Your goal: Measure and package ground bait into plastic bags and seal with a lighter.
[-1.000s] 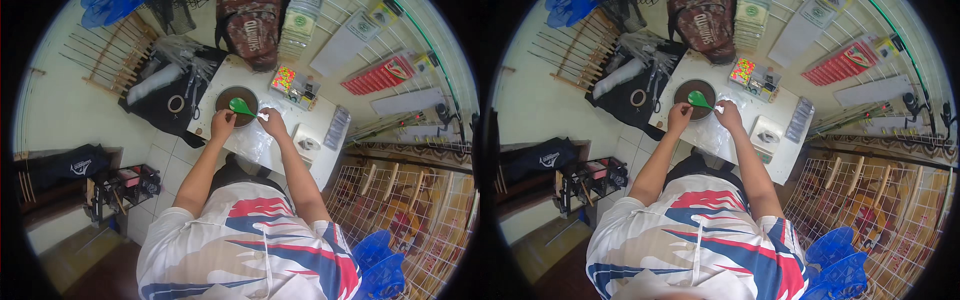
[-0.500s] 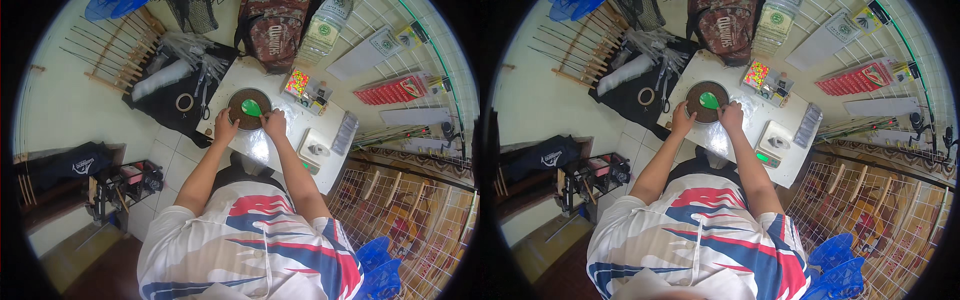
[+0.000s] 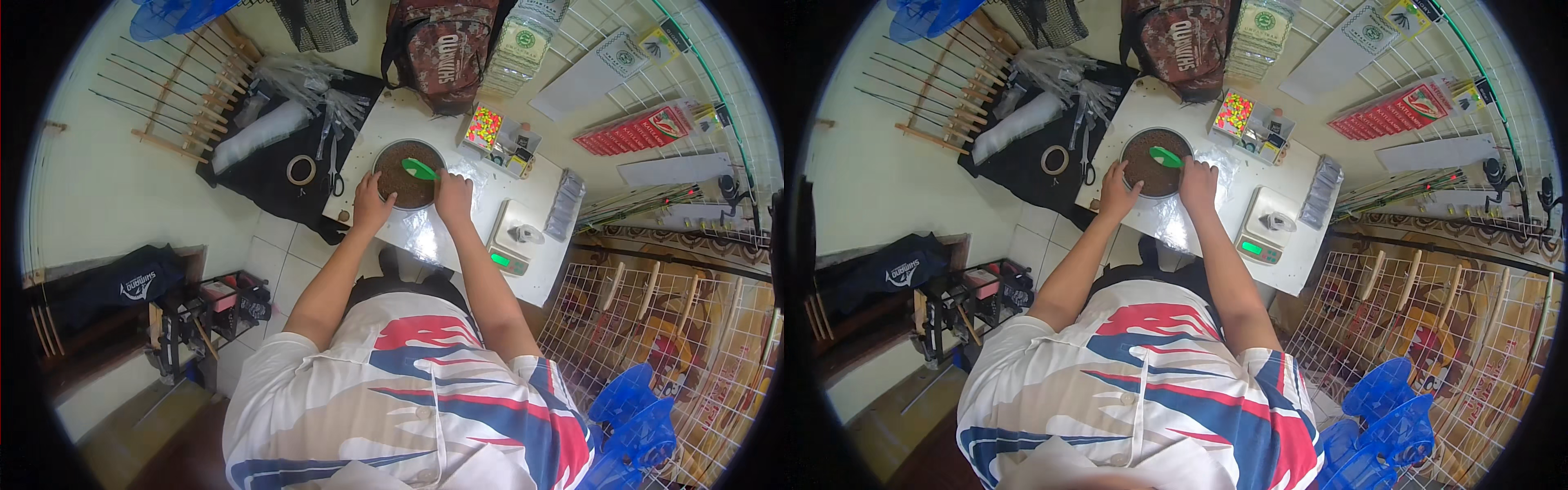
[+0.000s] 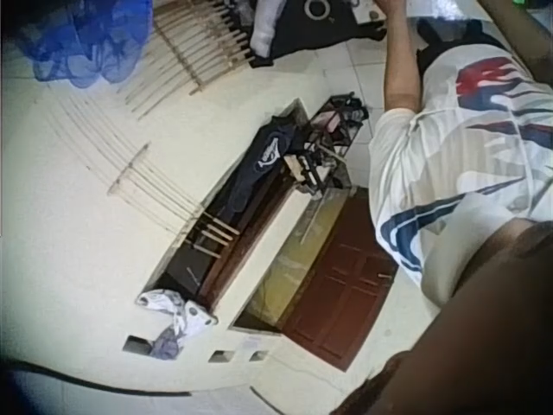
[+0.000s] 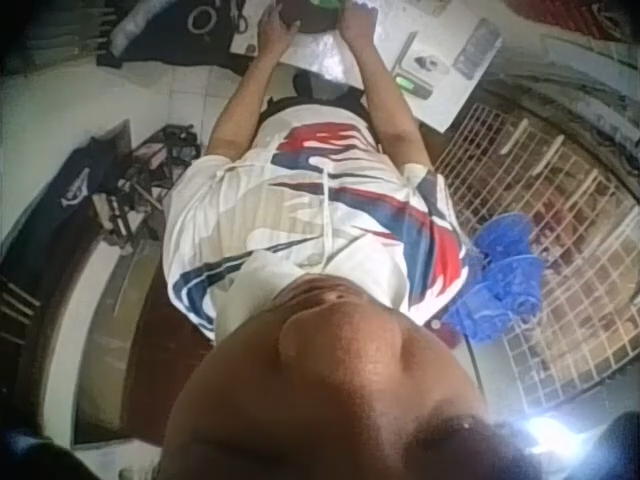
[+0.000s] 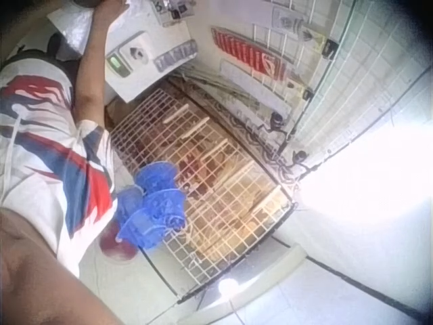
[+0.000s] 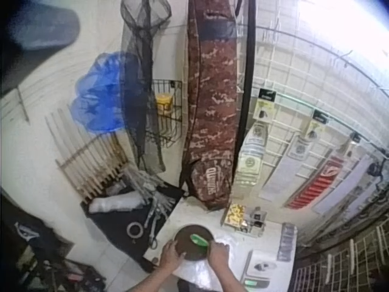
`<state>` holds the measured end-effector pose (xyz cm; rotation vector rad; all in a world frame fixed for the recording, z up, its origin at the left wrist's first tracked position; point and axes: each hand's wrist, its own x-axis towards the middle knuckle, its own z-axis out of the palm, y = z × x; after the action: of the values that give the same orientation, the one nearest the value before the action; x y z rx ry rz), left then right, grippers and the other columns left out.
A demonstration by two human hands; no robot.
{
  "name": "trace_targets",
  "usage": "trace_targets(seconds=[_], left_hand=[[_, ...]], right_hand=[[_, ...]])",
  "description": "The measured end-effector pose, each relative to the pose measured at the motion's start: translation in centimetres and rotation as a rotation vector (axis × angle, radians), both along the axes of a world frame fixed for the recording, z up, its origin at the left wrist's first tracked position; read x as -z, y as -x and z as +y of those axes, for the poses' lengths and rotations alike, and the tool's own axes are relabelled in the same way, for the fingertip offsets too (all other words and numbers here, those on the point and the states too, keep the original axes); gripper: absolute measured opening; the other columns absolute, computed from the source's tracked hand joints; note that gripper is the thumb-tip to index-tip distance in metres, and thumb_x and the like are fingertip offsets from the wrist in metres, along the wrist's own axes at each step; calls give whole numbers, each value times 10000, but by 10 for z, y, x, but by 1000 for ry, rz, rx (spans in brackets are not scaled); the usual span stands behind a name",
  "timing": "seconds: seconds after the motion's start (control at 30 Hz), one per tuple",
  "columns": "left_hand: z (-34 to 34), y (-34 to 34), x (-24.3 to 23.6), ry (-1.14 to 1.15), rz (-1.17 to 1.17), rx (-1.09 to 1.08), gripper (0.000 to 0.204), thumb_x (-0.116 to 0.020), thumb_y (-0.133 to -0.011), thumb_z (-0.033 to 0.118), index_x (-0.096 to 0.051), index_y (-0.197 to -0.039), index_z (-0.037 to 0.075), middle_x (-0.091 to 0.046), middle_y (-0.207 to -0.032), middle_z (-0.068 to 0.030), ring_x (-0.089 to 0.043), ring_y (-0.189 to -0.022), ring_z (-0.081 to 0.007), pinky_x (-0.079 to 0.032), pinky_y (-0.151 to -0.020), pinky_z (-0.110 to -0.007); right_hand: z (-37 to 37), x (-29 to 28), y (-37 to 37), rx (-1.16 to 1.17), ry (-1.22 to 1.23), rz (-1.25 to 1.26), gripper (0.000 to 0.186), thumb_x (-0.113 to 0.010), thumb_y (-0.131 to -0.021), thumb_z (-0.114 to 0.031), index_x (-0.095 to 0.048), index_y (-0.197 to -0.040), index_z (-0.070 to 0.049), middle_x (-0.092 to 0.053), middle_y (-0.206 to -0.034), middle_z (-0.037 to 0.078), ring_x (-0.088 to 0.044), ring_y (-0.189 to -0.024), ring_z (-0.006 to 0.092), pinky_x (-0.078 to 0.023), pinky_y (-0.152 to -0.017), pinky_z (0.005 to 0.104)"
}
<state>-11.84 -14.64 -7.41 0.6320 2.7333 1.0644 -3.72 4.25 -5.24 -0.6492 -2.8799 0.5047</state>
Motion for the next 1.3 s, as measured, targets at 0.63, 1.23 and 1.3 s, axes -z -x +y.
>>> trace_targets(seconds=[0.63,1.23,1.3], left_hand=[[-13,8,8,-79,-37,121,578,-752,-792,265,-539,-1260,2,-458,-1368,-315,-438,-1290,-427,-360,-1079,-448],[-9,8,7,-105,-92,113,503,-752,-780,253,-587,-1192,17,-435,-1385,-330,-440,-1287,-430,-371,-1070,-435],[-11,8,10,-101,-91,112,498,-754,-778,255,-592,-1185,18,-437,-1382,-333,-442,-1286,-431,-373,-1069,-433]], right_hand=[[-10,2,-8,194,231,-148,258,-528,-921,-278,-596,-1104,-109,-691,-831,184,-675,-800,369,-521,-721,475],[-2,5,-18,276,270,-81,234,-542,-924,-296,-617,-1075,-133,-702,-810,164,-677,-771,368,-524,-675,476],[-5,-3,-16,263,245,-99,237,-544,-923,-298,-618,-1077,-133,-702,-814,166,-678,-774,367,-524,-676,475]])
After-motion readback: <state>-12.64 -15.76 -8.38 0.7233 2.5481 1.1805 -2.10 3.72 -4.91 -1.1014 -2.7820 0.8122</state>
